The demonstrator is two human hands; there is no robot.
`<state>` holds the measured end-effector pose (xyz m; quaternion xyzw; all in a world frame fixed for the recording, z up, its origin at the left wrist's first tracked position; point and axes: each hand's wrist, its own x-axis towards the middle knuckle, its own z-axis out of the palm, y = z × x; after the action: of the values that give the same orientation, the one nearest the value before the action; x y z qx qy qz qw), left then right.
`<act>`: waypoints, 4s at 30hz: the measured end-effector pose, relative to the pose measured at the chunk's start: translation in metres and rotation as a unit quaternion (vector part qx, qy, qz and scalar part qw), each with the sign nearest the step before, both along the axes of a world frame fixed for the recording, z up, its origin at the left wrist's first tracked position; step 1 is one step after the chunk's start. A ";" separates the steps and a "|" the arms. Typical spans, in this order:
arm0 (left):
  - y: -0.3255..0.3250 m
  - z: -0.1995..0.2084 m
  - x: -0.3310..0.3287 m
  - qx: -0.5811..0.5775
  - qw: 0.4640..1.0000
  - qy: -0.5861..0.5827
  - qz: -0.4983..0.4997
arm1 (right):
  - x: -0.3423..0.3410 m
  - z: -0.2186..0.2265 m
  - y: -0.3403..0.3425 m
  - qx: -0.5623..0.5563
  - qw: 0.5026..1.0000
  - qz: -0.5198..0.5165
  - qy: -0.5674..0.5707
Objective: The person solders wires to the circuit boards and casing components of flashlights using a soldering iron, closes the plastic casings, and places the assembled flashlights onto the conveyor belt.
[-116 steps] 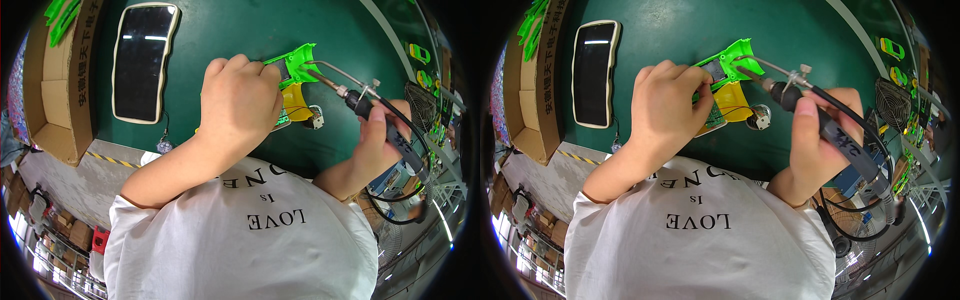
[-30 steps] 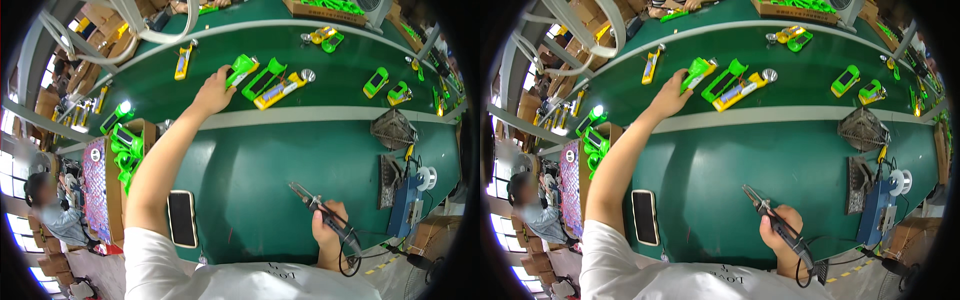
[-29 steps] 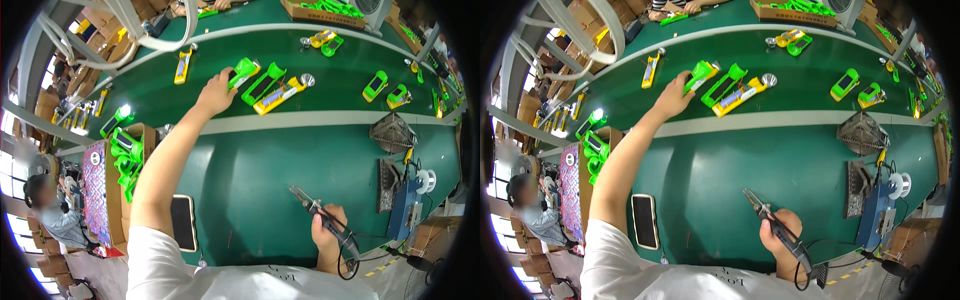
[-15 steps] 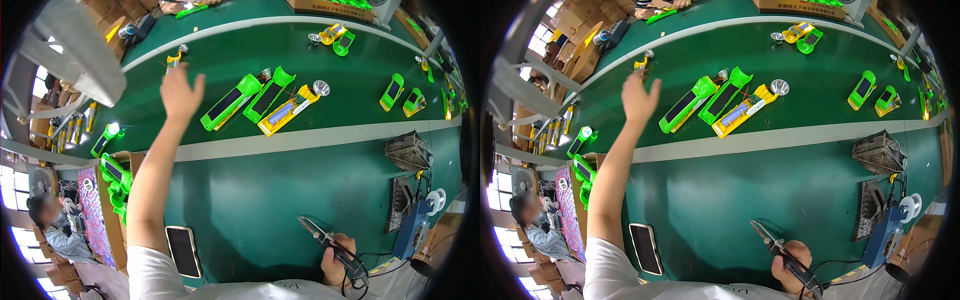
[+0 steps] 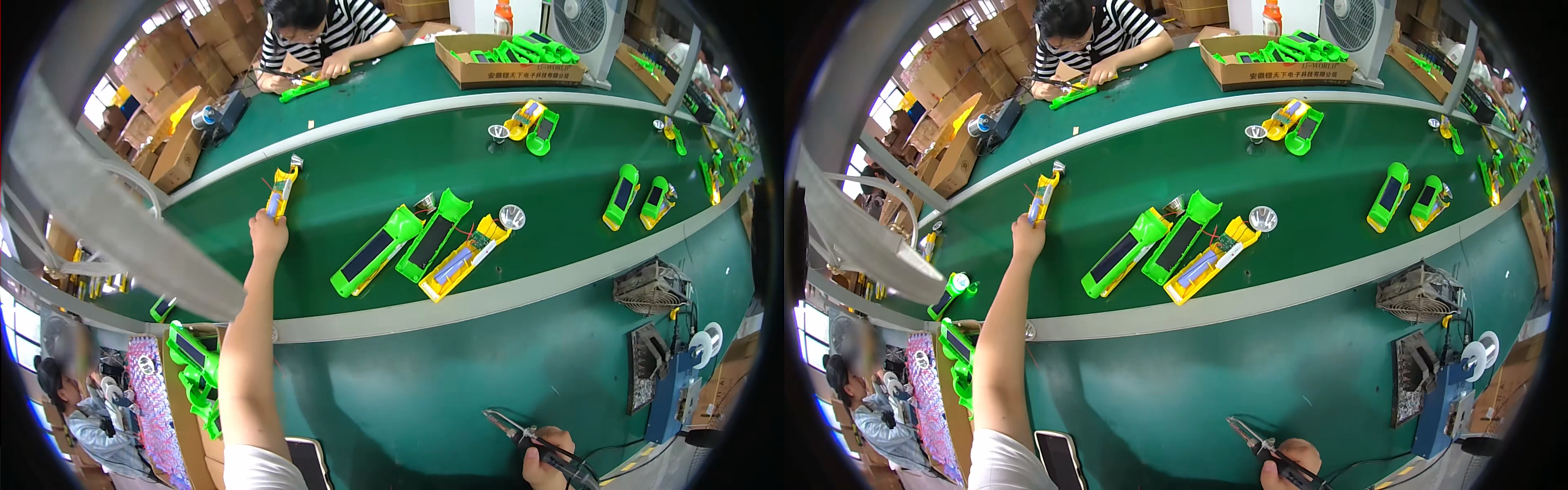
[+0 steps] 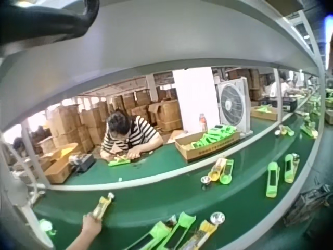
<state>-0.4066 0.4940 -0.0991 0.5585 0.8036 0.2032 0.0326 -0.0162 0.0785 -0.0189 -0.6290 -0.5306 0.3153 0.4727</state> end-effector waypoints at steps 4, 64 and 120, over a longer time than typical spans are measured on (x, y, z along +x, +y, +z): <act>-0.034 0.058 0.011 0.002 0.990 -0.113 -0.089 | 0.002 -0.007 -0.004 0.004 0.996 0.031 -0.080; -0.454 0.052 0.142 0.126 0.944 -0.208 -0.222 | -0.049 -0.004 -0.027 0.115 0.973 0.083 0.184; -0.445 0.050 0.137 -0.013 0.927 -0.319 -0.197 | -0.060 0.003 -0.027 0.043 0.987 0.119 0.094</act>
<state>-0.2692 0.0494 -0.0490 0.6109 0.6269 0.3498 0.3339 -0.0760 0.0514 -0.0154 -0.5080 -0.5677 0.4042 0.5061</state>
